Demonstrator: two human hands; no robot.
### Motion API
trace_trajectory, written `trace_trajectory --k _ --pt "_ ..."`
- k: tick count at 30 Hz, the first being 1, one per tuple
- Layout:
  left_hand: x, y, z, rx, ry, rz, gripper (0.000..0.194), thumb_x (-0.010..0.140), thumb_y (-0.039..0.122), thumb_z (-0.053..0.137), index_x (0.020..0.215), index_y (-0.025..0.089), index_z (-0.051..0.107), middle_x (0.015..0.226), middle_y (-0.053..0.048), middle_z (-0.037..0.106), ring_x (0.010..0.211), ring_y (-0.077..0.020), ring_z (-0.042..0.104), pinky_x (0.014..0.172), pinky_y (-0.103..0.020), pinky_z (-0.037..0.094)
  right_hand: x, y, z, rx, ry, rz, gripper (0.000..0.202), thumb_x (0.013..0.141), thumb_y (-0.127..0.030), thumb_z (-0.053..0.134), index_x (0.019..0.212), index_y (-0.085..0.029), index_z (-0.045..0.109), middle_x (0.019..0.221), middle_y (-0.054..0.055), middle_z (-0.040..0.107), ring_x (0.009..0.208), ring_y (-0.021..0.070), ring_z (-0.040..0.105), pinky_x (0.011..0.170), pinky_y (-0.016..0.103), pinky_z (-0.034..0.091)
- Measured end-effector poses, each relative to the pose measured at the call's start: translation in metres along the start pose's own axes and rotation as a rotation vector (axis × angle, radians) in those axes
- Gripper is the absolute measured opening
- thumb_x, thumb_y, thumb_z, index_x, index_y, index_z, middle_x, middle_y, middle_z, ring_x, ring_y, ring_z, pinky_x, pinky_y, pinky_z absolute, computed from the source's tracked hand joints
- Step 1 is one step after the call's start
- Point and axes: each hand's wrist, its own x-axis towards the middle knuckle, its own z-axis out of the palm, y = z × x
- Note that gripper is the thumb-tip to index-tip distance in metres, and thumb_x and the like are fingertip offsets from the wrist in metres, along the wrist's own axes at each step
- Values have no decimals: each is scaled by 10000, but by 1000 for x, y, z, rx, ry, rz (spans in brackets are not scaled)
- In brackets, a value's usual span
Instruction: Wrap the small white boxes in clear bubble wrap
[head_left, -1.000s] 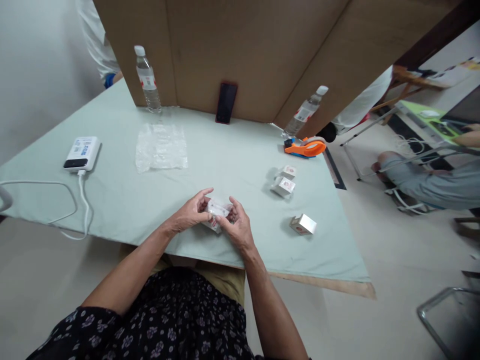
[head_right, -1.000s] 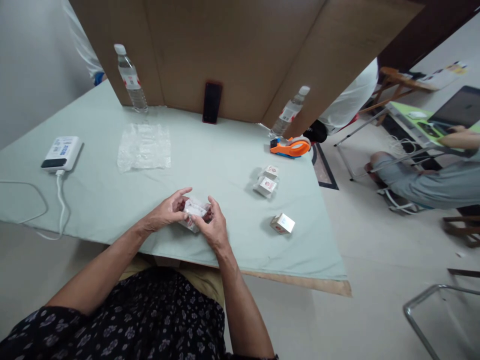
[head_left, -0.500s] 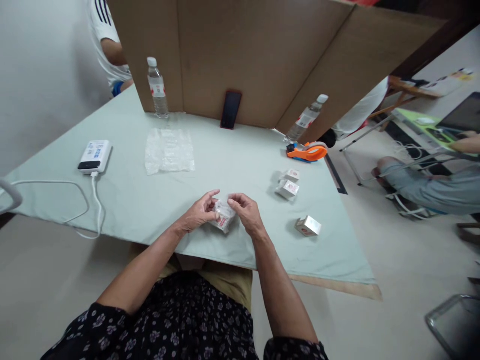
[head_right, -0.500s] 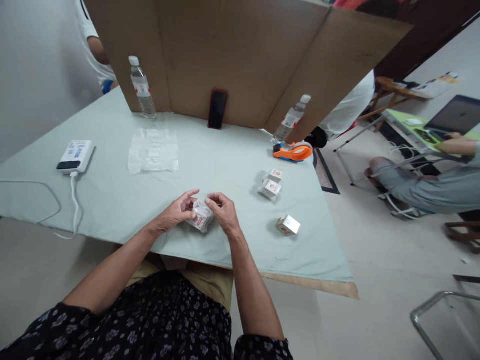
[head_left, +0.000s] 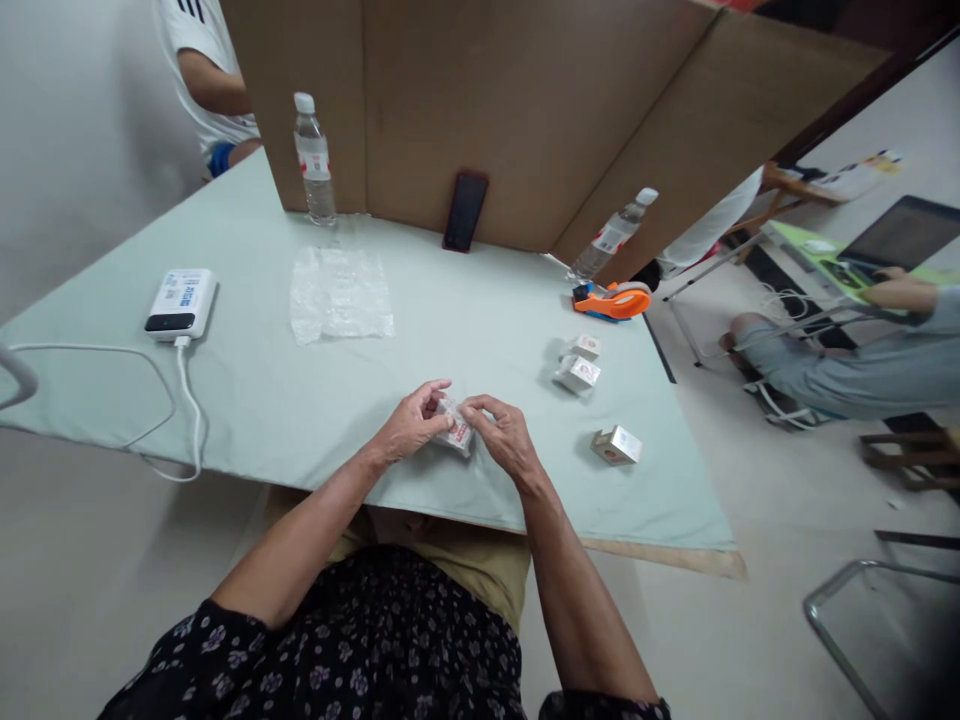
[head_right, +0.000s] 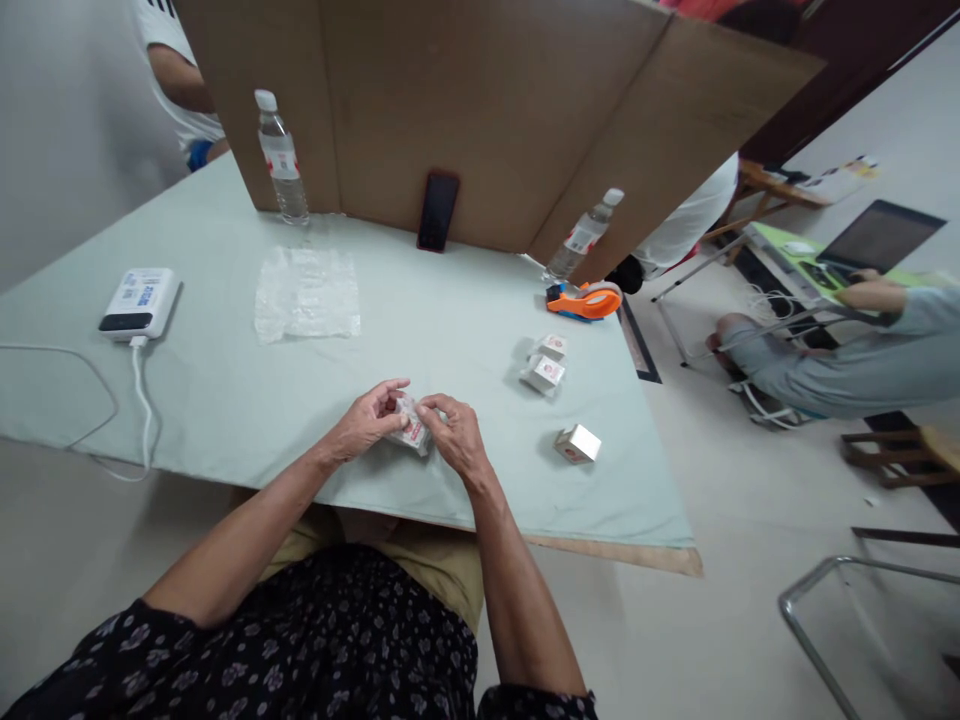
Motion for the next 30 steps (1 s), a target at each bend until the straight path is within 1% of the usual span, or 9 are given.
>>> trace_trajectory --k 4,9,13,15,17,20,24,26,30 --pt "1 -4 0 -1 5 10 651 715 227 717 1334 157 529 1123 -67 587 904 -148 599 830 -282 485 -9 -2 -8 -160 -93 -98 249 910 -439 554 892 -239 702 942 41 751 923 244 681 905 389 479" --pt "2 -9 2 39 36 58 576 752 241 681 1306 147 552 1069 -63 627 909 -160 604 849 -294 496 -29 0 4 -505 -77 -195 467 786 -433 724 1195 -239 610 1210 112 678 1107 326 607 969 462 423" --pt "3 -14 5 128 69 92 544 781 278 660 1297 142 554 1054 -70 633 902 -171 609 853 -309 497 -36 3 22 -637 -5 -166 372 810 -293 668 1169 -216 606 1174 129 674 1059 320 598 941 451 415" --pt "2 -15 5 174 81 125 584 794 314 659 1338 151 522 1095 -81 626 930 -183 617 881 -331 493 -36 5 20 -633 4 -170 371 798 -291 669 1156 -212 612 1146 120 686 1057 314 603 945 444 414" --pt "-1 -15 5 225 100 201 639 812 351 655 1394 163 472 1187 -107 609 1047 -215 609 952 -365 471 -37 10 8 -615 35 -171 401 783 -318 684 1164 -215 616 1148 113 692 1074 312 606 962 446 412" --pt "-7 -14 2 316 167 323 653 830 378 649 1417 175 446 1304 -145 564 1211 -262 549 1009 -407 445 -39 23 -30 -611 158 -123 455 759 -370 710 1176 -210 622 1181 123 686 1099 327 602 978 473 411" --pt "-11 -16 -2 493 274 404 538 800 310 658 1307 168 546 1245 -149 586 1144 -277 573 958 -424 479 -28 48 -94 -688 313 -18 455 728 -432 747 1108 -195 662 1161 142 671 1070 351 590 936 501 429" --pt "-10 -18 -2 574 304 435 474 789 265 645 1248 164 586 1209 -145 597 1123 -281 575 964 -433 479 -17 59 -117 -770 363 39 457 717 -464 766 1084 -203 687 1162 148 654 1078 357 567 917 499 425" --pt "-7 -23 -2 698 332 505 381 790 223 611 1165 156 626 1160 -139 617 1131 -287 567 997 -453 473 -3 72 -134 -951 366 204 447 729 -474 781 1084 -212 714 1136 152 632 1062 353 536 907 496 393"
